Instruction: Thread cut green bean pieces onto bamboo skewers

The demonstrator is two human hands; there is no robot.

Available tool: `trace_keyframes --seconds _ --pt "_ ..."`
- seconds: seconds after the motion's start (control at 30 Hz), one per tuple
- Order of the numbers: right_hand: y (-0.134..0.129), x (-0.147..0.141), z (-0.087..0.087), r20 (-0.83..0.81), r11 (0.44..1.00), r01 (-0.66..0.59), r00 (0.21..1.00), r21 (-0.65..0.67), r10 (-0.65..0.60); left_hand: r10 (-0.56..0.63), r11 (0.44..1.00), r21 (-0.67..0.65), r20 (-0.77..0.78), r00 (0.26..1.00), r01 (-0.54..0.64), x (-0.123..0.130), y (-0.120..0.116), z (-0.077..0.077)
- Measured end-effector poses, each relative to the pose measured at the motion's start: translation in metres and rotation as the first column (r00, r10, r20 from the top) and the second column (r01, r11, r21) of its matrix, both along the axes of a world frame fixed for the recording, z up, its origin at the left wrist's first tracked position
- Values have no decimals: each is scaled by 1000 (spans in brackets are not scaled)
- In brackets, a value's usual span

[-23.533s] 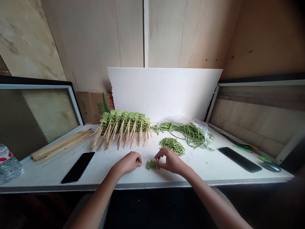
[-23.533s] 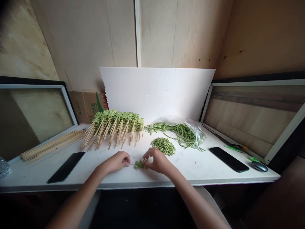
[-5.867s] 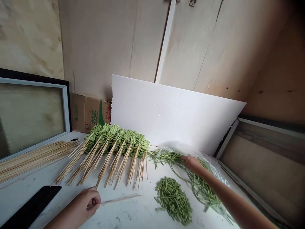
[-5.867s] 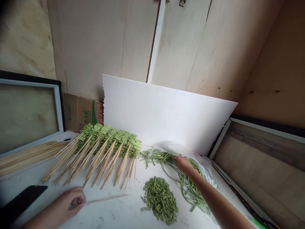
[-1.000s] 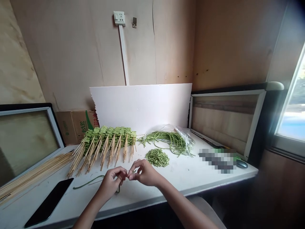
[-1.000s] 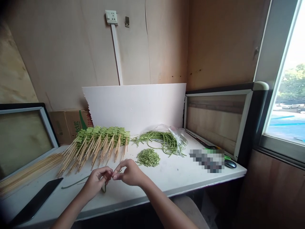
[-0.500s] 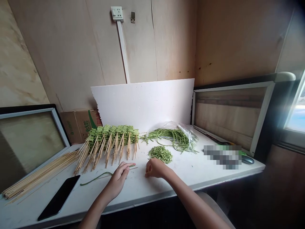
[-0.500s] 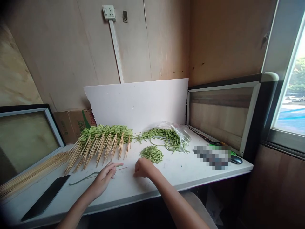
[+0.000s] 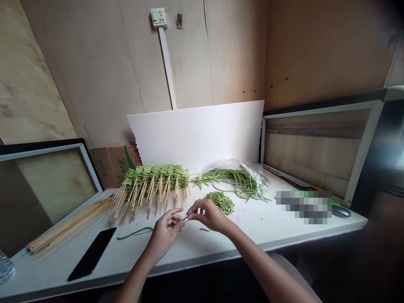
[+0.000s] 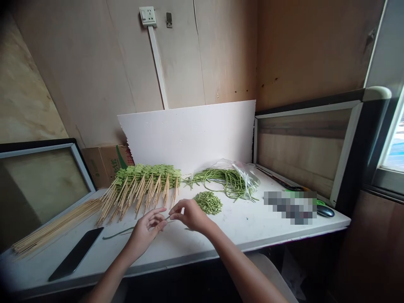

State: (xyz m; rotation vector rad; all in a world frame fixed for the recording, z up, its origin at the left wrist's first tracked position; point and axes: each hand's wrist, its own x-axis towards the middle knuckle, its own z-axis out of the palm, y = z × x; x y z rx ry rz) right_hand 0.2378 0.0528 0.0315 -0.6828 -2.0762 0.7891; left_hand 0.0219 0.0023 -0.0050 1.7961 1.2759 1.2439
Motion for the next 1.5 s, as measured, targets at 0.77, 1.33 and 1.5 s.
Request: trace_keyframes --seconds 0.77,1.33,1.5 --pt "-6 -14 -18 -108 985 -170 980 -23 167 -87 981 155 -173 981 114 7 -10 9" --pt "30 12 -40 550 961 277 803 -2 -230 -14 1000 -17 -257 966 10 -1 -8 7" --pt "31 16 -39 589 961 270 787 -62 -183 -38 999 6 -274 961 41 -6 -2 -2"
